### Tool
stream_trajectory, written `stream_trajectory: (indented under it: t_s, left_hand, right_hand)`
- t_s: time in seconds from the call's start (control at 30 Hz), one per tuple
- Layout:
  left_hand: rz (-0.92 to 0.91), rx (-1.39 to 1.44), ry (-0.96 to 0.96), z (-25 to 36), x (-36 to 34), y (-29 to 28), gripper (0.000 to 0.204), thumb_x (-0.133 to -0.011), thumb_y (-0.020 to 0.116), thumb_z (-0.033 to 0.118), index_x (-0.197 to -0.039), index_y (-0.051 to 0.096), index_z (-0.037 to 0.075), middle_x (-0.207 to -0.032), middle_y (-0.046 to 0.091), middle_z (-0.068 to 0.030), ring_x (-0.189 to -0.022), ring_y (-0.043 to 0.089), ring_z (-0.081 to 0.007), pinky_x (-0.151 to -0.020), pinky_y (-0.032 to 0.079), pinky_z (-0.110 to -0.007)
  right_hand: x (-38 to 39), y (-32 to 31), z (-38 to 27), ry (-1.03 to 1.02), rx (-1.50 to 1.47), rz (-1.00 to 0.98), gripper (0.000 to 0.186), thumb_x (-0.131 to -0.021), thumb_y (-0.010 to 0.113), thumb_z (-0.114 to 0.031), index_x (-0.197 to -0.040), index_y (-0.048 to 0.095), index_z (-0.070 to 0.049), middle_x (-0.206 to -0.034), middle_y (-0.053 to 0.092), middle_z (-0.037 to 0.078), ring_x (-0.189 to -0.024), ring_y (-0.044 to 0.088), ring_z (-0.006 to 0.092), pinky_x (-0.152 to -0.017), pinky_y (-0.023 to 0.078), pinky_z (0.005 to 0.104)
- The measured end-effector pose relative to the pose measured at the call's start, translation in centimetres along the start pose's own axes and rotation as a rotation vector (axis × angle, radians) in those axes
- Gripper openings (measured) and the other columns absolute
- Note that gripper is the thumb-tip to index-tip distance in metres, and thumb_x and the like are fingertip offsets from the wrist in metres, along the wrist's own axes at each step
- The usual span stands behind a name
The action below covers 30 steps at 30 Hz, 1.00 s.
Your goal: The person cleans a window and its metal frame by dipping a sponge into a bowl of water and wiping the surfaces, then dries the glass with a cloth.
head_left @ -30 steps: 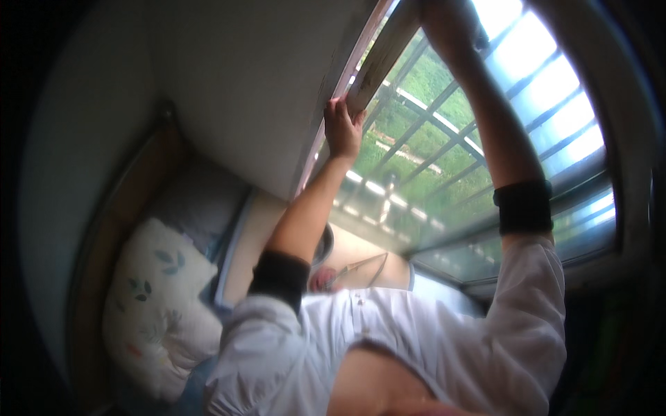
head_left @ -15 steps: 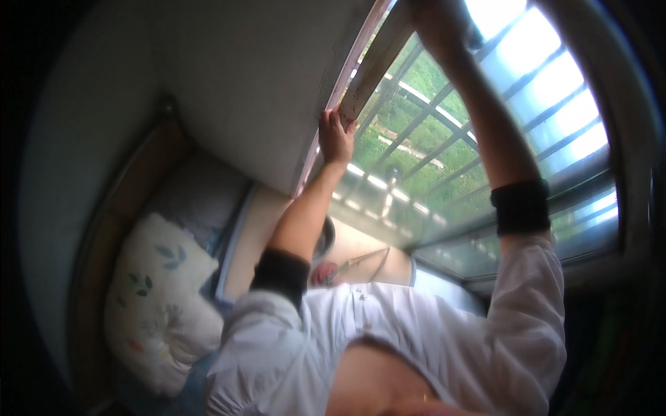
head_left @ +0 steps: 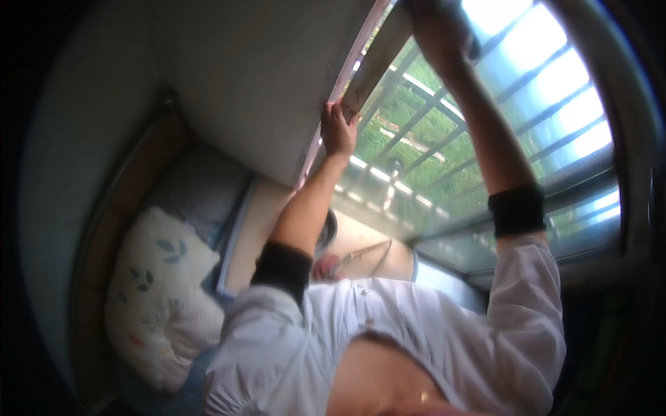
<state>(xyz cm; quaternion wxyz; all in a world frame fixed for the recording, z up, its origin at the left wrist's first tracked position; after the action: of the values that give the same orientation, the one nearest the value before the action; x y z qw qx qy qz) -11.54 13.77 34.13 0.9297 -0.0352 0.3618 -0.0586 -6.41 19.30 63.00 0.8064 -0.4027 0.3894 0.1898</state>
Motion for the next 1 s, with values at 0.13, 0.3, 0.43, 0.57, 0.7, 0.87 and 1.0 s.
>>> stream_trajectory:
  t_s: [0.13,0.3,0.43,0.57,0.7,0.87,1.0]
  left_hand:
    - [-0.046,0.012,-0.022,-0.2,-0.1,0.3,0.054,-0.071,0.077,0.010,-0.118,0.052,0.007,-0.108,0.054,-0.0129,-0.104,0.054,-0.0338,-0.089,0.045,-0.043]
    - [-0.016,0.007,0.006,0.0,-0.1,0.0,0.054,-0.070,0.077,0.007,-0.118,0.053,0.008,-0.110,0.054,-0.0126,-0.104,0.053,-0.0343,-0.089,0.045,-0.043]
    - [-0.017,0.013,-0.029,0.2,0.3,-0.1,0.054,-0.071,0.077,0.008,-0.119,0.052,0.008,-0.110,0.054,-0.0132,-0.105,0.053,-0.0349,-0.090,0.044,-0.044]
    - [-0.016,0.012,-0.022,0.2,0.3,0.0,0.054,-0.072,0.077,0.009,-0.119,0.051,0.007,-0.110,0.054,-0.0141,-0.106,0.052,-0.0354,-0.090,0.044,-0.044]
    - [0.021,0.027,0.013,0.2,0.1,-0.1,0.053,-0.072,0.077,0.009,-0.119,0.052,0.008,-0.108,0.055,-0.0138,-0.105,0.053,-0.0361,-0.088,0.045,-0.044]
    - [-0.009,-0.002,0.028,0.1,0.0,-0.2,0.055,-0.072,0.078,0.011,-0.119,0.052,0.006,-0.107,0.055,-0.0141,-0.103,0.054,-0.0354,-0.089,0.044,-0.044]
    - [-0.013,0.018,0.016,-0.4,0.1,0.1,0.056,-0.071,0.078,0.006,-0.120,0.051,0.007,-0.110,0.056,-0.0146,-0.105,0.053,-0.0369,-0.089,0.044,-0.045]
  right_hand:
    - [12.0,5.6,-6.9,-0.380,-0.110,0.126,0.009,-0.076,0.063,-0.022,-0.079,0.065,-0.014,-0.092,0.059,0.003,-0.089,0.058,0.0218,-0.057,0.050,0.0347]
    - [13.2,7.6,-5.9,-0.578,-0.115,0.096,0.010,-0.075,0.062,-0.020,-0.083,0.066,-0.015,-0.096,0.056,0.003,-0.091,0.055,0.0211,-0.059,0.050,0.0347]
    - [-3.5,0.3,6.2,0.057,0.045,-0.048,0.011,-0.086,0.054,-0.016,-0.080,0.057,-0.007,-0.064,0.057,0.012,-0.071,0.059,0.0262,-0.050,0.044,0.0398]
    - [-2.2,-2.7,5.3,-0.070,0.151,0.416,0.010,-0.089,0.053,-0.014,-0.083,0.057,-0.006,-0.074,0.055,0.011,-0.069,0.055,0.0245,-0.057,0.045,0.0381]
    - [13.5,4.1,-3.4,-0.329,0.065,0.149,0.005,-0.082,0.061,-0.017,-0.080,0.058,-0.014,-0.082,0.055,0.002,-0.073,0.056,0.0196,-0.055,0.048,0.0362]
    - [11.3,3.3,-2.3,-0.433,0.152,0.113,0.013,-0.074,0.061,-0.019,-0.085,0.062,-0.014,-0.083,0.054,0.001,-0.083,0.053,0.0188,-0.062,0.046,0.0361]
    - [-3.6,-3.5,6.5,-0.096,0.118,0.298,0.005,-0.084,0.059,-0.014,-0.082,0.063,-0.012,-0.071,0.059,0.006,-0.060,0.058,0.0219,-0.049,0.046,0.0388]
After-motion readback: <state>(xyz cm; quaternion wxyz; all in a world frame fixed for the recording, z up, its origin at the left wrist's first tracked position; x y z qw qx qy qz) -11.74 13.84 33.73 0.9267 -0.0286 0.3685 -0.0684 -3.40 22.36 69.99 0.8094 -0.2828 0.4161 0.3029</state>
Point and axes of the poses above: each hand's wrist, its own x-axis away from the middle knuckle, its own y-axis out of the palm, z = x × y, the point moved 5 cm from there along -x, towards the middle knuckle
